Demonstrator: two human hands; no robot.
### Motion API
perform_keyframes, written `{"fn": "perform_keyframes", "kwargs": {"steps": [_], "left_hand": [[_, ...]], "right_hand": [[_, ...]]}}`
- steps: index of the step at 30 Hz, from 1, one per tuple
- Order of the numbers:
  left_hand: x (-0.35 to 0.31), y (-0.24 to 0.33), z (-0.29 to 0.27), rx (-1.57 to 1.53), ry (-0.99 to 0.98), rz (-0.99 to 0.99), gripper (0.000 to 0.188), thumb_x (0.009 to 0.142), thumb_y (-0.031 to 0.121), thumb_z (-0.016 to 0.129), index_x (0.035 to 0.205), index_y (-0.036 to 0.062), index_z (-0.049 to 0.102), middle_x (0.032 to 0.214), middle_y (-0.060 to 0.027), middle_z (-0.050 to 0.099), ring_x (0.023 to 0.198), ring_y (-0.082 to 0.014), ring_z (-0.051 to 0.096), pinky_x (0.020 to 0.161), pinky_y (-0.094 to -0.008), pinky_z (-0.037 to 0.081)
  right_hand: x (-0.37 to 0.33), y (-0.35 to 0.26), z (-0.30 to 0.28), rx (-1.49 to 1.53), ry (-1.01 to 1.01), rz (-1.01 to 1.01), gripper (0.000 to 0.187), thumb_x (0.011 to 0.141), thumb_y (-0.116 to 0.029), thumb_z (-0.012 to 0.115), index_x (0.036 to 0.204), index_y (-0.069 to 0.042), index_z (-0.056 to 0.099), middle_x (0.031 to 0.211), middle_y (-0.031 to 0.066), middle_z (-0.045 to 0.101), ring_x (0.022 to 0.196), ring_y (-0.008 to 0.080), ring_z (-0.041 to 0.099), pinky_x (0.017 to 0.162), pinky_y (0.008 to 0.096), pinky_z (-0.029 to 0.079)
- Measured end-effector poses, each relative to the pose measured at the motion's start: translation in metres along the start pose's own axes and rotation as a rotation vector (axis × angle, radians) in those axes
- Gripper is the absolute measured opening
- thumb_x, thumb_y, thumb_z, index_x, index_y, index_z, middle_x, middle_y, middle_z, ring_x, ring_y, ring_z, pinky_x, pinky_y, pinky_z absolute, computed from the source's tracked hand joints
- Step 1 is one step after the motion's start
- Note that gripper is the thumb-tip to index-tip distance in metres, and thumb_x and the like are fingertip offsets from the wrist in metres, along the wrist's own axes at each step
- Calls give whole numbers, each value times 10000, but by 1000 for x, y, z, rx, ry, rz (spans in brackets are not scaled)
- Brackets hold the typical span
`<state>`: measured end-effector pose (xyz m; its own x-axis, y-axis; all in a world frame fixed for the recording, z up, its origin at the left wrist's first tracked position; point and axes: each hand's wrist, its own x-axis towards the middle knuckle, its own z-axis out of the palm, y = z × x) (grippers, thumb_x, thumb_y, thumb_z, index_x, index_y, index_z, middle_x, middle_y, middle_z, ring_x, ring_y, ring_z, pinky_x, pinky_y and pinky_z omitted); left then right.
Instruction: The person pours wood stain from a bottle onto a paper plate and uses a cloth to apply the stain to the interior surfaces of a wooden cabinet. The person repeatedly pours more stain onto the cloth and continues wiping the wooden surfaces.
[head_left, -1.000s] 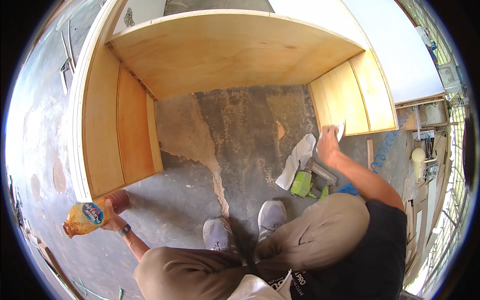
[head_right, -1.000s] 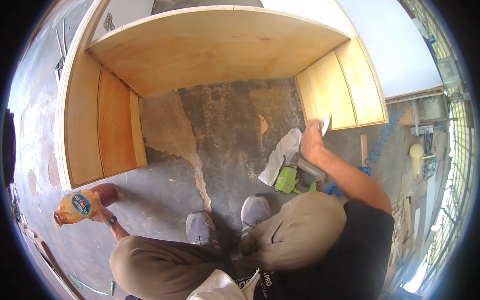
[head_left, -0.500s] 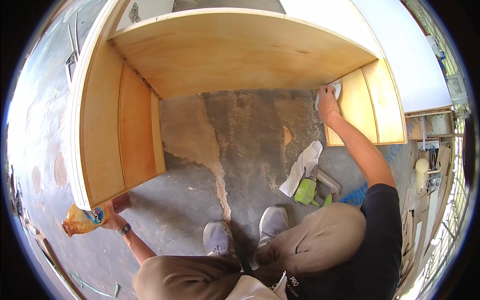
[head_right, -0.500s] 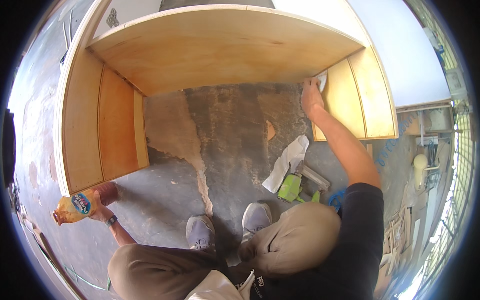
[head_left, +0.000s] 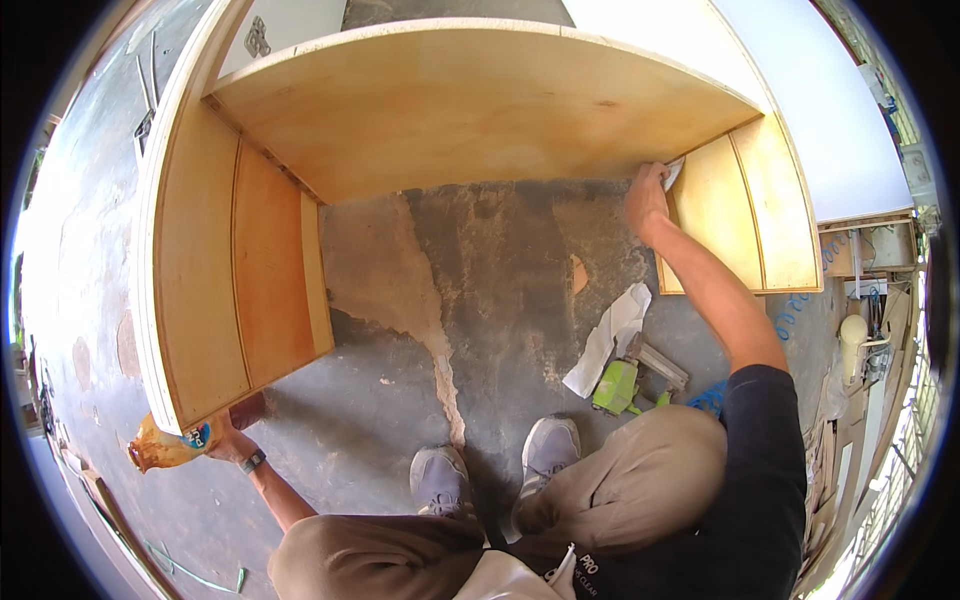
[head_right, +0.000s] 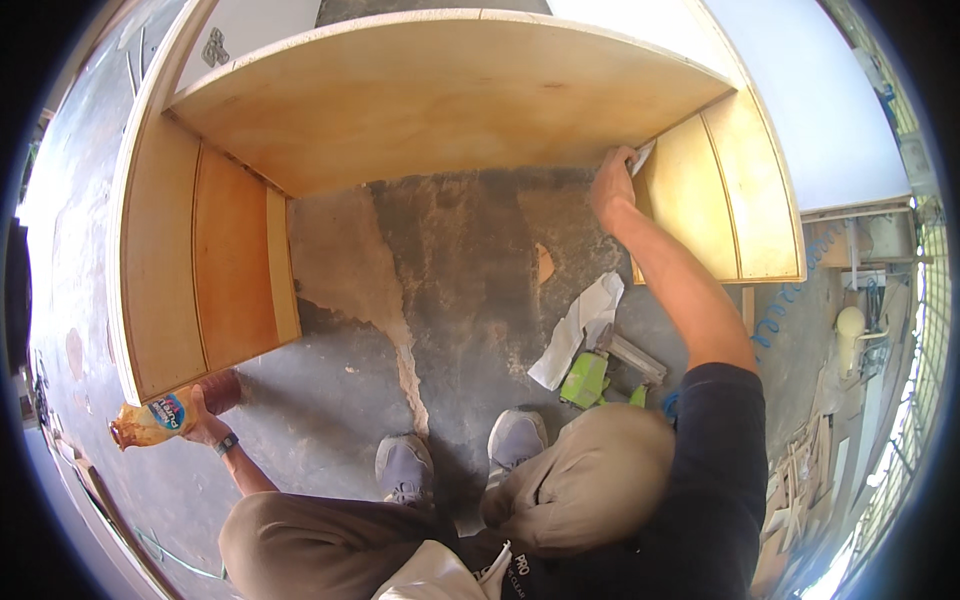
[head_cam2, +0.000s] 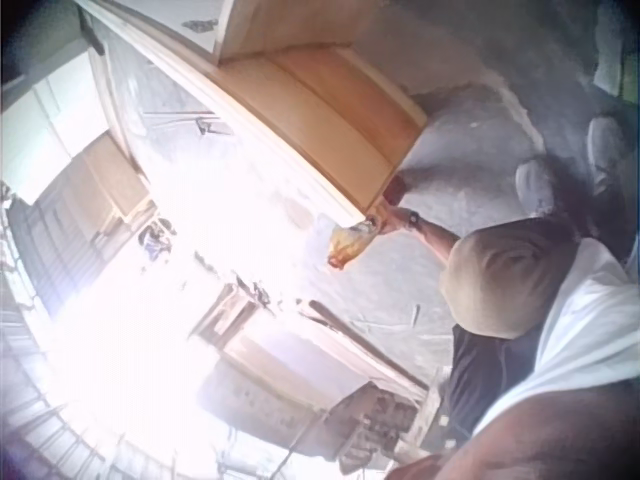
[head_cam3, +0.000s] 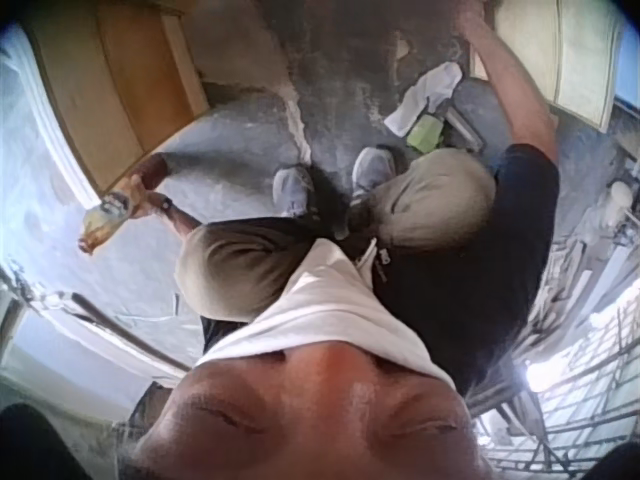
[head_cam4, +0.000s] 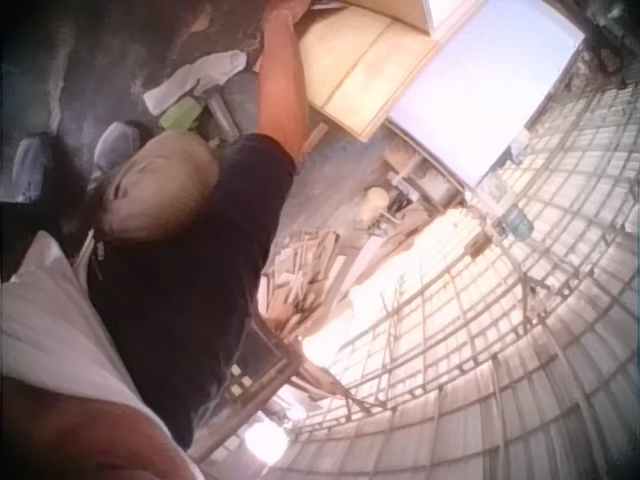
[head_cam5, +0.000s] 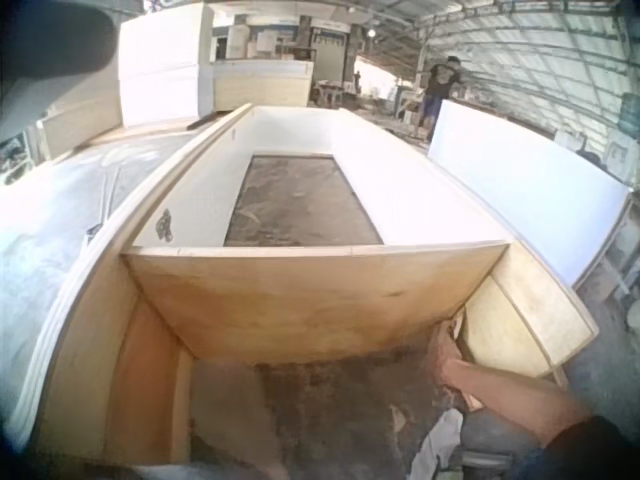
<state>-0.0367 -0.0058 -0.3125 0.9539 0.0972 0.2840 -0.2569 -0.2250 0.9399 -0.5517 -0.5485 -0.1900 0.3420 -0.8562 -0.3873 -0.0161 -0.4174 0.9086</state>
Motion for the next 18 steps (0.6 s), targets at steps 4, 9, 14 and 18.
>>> {"fn": "perform_keyframes", "kwargs": {"steps": [4,9,14,18], "left_hand": [[0,1,-1,27,28,37,517,735,159,904,1155,-45,683,1143,-130,716,977,-227,686,892,-372,571],[3,-1,-5,31,25,40,556,728,168,916,1178,-43,667,1159,-132,710,979,-225,685,896,-366,571],[-3,5,-1,38,-26,10,580,709,127,920,1189,-61,655,1158,-143,705,985,-225,678,876,-365,576],[-6,0,5,16,-18,6,589,698,102,918,1193,-68,646,1153,-141,700,982,-223,672,869,-361,576]], "right_hand": [[10,-5,-5,0,-52,14,294,912,-255,612,1122,-118,766,1069,105,706,1083,355,574,754,563,385],[-24,-23,-8,148,-188,-75,274,895,-282,613,1052,-126,774,993,87,711,905,297,645,675,555,410],[-98,-50,1,187,-372,-201,248,888,-256,625,1018,-125,790,990,103,737,854,304,661,601,521,405],[-128,-61,15,240,-603,-278,248,832,-291,693,977,-118,794,925,73,739,824,256,685,634,528,498]]}}
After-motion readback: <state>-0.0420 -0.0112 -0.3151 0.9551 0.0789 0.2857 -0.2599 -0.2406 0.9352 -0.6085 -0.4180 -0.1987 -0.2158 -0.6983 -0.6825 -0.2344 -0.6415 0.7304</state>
